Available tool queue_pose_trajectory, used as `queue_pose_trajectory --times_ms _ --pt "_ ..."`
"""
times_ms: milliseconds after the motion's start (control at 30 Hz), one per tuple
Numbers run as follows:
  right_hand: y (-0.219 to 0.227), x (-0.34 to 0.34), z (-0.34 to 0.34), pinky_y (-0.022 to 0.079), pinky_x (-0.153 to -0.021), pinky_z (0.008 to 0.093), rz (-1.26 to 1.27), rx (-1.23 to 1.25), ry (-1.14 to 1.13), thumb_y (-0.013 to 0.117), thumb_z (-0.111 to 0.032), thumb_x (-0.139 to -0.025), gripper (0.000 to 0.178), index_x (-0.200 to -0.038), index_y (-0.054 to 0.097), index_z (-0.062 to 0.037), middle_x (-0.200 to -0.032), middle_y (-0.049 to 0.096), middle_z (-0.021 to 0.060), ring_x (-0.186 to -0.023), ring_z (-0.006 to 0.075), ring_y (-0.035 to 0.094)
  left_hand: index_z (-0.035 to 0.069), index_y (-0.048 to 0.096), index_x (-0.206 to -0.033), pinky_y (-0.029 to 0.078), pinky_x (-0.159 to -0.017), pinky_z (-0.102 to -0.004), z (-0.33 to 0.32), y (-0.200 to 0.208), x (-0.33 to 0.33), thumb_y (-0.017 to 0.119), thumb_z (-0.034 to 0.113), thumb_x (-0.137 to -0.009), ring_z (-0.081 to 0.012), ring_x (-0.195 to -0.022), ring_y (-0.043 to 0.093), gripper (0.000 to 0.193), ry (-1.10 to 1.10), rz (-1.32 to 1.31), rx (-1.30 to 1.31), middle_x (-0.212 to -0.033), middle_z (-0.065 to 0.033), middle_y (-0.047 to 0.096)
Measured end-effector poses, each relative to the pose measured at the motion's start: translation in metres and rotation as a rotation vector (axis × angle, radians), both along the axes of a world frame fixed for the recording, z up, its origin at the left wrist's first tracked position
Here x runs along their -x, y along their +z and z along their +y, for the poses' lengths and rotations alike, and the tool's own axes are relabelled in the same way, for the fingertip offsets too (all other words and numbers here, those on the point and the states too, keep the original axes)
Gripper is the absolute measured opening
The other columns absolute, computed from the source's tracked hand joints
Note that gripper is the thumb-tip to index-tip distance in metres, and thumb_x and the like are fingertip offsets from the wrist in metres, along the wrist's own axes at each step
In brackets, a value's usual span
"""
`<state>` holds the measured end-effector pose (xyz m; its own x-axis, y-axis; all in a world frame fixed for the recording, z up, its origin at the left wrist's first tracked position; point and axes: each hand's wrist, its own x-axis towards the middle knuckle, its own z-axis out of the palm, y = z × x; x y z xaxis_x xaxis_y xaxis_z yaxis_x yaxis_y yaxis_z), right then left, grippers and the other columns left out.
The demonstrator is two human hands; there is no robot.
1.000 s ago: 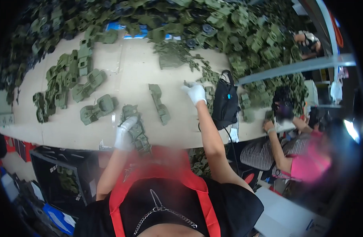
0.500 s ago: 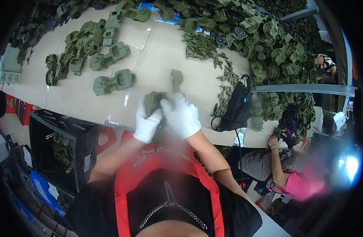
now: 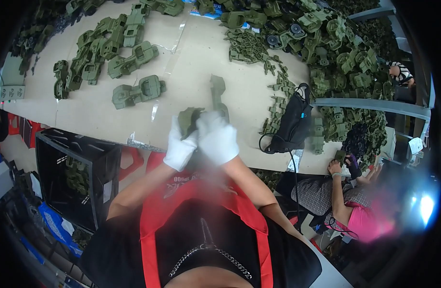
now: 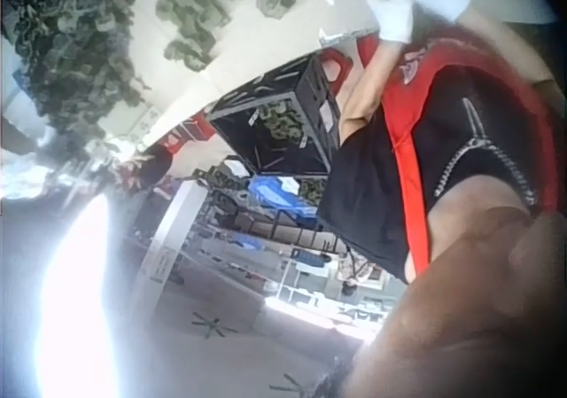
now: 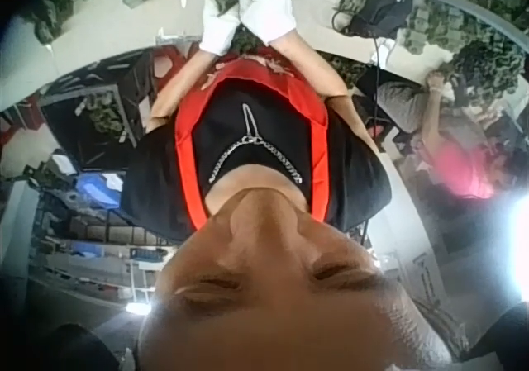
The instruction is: The person assembles toy vehicles by picking up plastic vehicle components from the table, fitting the pieces together by hand, and placing assembled units into a crate.
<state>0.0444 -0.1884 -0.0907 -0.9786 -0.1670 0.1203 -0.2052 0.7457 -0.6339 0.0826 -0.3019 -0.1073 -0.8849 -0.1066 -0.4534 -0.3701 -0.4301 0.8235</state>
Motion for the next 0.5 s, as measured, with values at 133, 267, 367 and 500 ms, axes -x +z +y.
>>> queue_pose_trajectory --times_ms 133,267,367,500 --pt "0.003 0.006 0.01 0.052 -0.065 0.0441 -0.136 -0.039 0.016 0.057 -0.018 -0.086 0.015 -0.095 0.062 -0.0079 -0.087 0.063 0.0135 -0.073 0.0351 0.064 0.004 0.044 -0.121 0.048 -0.081 -0.0285 0.003 -0.01 0.003 0.056 -0.002 -0.081 -0.0158 -0.091 0.057 0.042 -0.063 0.23 0.305 -0.103 -0.0067 0.058" --pt "-0.003 0.012 0.013 0.053 -0.061 0.0465 -0.115 0.195 -0.126 0.065 -0.014 -0.081 0.01 -0.086 0.059 -0.007 -0.078 0.067 0.0169 -0.07 0.0375 0.064 0.006 0.044 -0.12 0.05 -0.073 -0.0284 0.011 -0.004 0.007 0.056 0.0 -0.081 -0.0142 -0.083 0.057 0.041 -0.073 0.178 0.265 -0.096 -0.006 0.058" --pt "-0.016 0.041 0.036 0.053 -0.054 0.0336 -0.786 0.771 -0.043 0.07 -0.019 -0.08 0.023 -0.096 0.062 -0.0039 -0.078 0.069 0.0111 -0.058 0.0215 0.065 0.008 0.045 -0.122 0.051 -0.07 -0.0278 0.003 -0.01 0.02 0.057 -0.002 -0.081 -0.0132 -0.084 0.059 0.044 -0.12 -0.003 0.041 -0.1 -0.0058 0.059" --pt "-0.071 0.133 0.124 0.053 -0.074 0.037 -0.454 0.098 -0.303 0.073 -0.033 -0.077 0.037 -0.1 0.066 -0.0034 -0.085 0.067 0.0179 -0.083 0.025 0.067 0.004 0.055 -0.12 0.054 -0.065 -0.0305 -0.008 -0.032 0.021 0.064 0.002 -0.077 -0.0161 -0.074 0.062 0.044 -0.119 -0.001 -0.07 -0.095 -0.0059 0.062"
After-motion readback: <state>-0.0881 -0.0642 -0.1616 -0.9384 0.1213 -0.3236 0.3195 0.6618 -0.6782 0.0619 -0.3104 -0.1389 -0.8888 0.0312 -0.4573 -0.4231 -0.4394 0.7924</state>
